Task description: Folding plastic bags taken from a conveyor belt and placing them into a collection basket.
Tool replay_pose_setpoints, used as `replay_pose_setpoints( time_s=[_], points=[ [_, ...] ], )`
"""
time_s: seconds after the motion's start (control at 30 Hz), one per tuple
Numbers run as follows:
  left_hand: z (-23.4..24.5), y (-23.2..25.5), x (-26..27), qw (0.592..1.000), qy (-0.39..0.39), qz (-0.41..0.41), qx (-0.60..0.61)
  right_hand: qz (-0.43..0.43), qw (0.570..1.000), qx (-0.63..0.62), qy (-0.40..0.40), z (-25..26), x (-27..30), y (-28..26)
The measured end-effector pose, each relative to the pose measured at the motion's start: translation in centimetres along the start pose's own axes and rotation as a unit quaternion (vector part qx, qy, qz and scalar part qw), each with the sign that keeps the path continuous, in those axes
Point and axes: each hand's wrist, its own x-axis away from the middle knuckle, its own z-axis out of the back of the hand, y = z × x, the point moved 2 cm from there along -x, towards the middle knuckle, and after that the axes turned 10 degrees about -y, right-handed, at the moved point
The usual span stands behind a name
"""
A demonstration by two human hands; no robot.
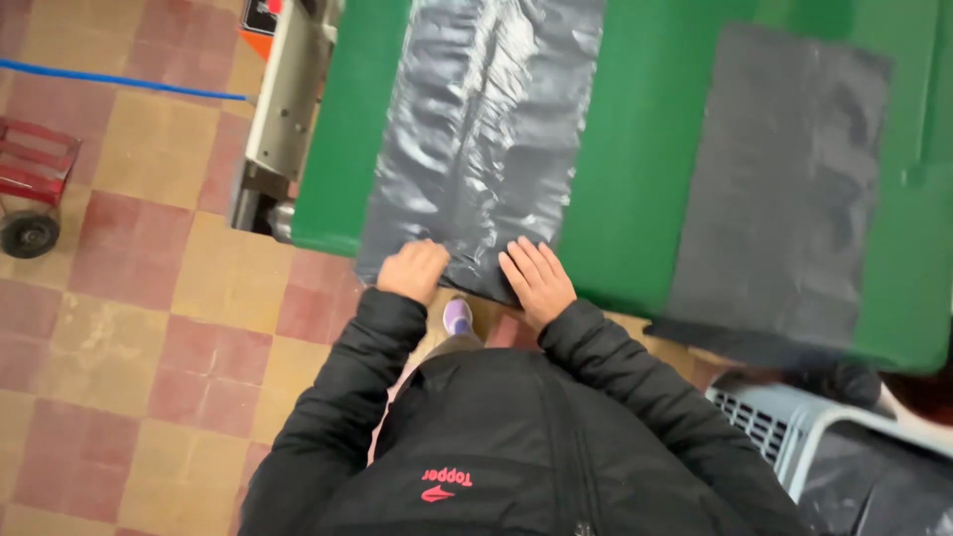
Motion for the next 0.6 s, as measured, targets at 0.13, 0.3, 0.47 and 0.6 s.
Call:
replay_pose_setpoints(
  time_s=[0.13,0.3,0.47,0.6],
  points=[
    [3.3,1.7,-0.8,1.000,-0.016,0.013,0.023,0.011,1.000,0.008,-0.017,-4.3,2.5,1.8],
    [6.1,0.9,-4.3,0.988,-0.127,0.048,0.069,0.013,0.994,-0.112,0.007,4.9,-4.8,-1.7],
    [8.3,2.0,-11.5,0.973,-0.195,0.024,0.120,-0.054,0.995,-0.070,0.035,4.9,-7.9,0.3],
    [10.7,-1.4,-14.3,0.959,-0.265,-0.008,0.098,-0.141,0.977,-0.045,-0.155,5.4,-5.8,6.2]
  ],
)
